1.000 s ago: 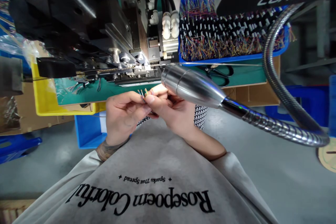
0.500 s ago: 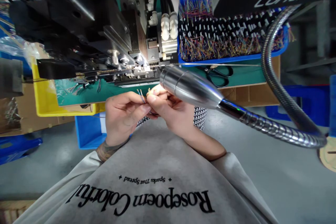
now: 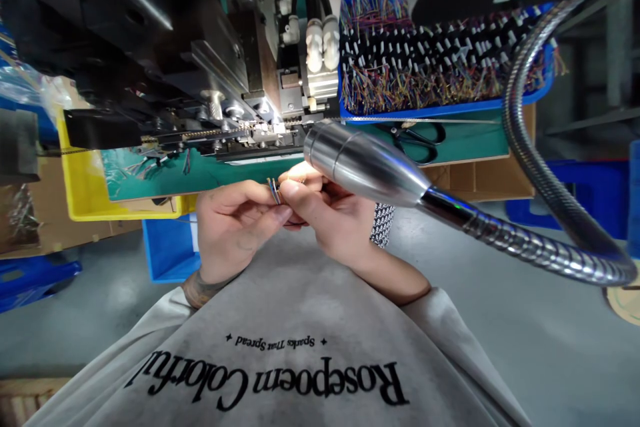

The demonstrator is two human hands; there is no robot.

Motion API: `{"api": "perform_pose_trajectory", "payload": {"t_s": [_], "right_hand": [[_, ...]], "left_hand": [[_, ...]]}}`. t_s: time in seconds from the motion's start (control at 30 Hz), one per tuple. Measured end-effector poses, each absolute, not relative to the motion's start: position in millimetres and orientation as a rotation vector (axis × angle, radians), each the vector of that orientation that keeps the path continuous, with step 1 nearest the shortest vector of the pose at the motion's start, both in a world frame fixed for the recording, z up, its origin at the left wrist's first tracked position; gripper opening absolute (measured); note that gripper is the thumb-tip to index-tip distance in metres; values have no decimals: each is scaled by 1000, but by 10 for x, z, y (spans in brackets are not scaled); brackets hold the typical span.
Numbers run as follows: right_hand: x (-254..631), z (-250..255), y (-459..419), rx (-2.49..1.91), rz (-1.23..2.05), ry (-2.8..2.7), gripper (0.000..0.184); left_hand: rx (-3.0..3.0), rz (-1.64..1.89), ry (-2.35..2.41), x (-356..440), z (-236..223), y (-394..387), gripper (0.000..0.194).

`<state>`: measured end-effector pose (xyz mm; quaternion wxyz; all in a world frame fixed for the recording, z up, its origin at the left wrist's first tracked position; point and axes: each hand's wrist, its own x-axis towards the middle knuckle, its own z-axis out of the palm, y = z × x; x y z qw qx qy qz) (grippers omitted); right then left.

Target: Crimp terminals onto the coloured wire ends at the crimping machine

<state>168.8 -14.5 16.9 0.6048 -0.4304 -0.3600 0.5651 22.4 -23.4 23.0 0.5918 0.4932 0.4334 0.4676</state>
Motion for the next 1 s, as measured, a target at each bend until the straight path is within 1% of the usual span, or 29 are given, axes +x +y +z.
{"api": "perform_pose_trajectory", "payload": {"t_s": [0.23, 0.4, 0.53, 0.63, 0.73, 0.9, 1.0], "right_hand": [[1702, 160, -177, -934, 1405, -794, 15], [1720, 153, -176, -917, 1440, -794, 19], [1711, 211, -158, -801, 1519, -697, 16], [1702, 260, -149, -742, 1635, -617, 22], [1699, 285, -156, -802, 1663, -601, 27], [1700, 285, -177, -837, 1629, -630, 17], [1703, 278, -183, -839, 1593, -678, 15]], "left_hand": [[1290, 1140, 1037, 229, 268, -230, 15], [1288, 1128, 1043, 231, 243, -255, 14], [1266, 1127, 1023, 228, 218, -274, 11], [1258, 1129, 1036, 228, 225, -275, 11], [1250, 1126, 1021, 229, 245, -274, 8], [1228, 1122, 1008, 232, 258, -287, 9], [1198, 1112, 1028, 232, 256, -298, 10]]}}
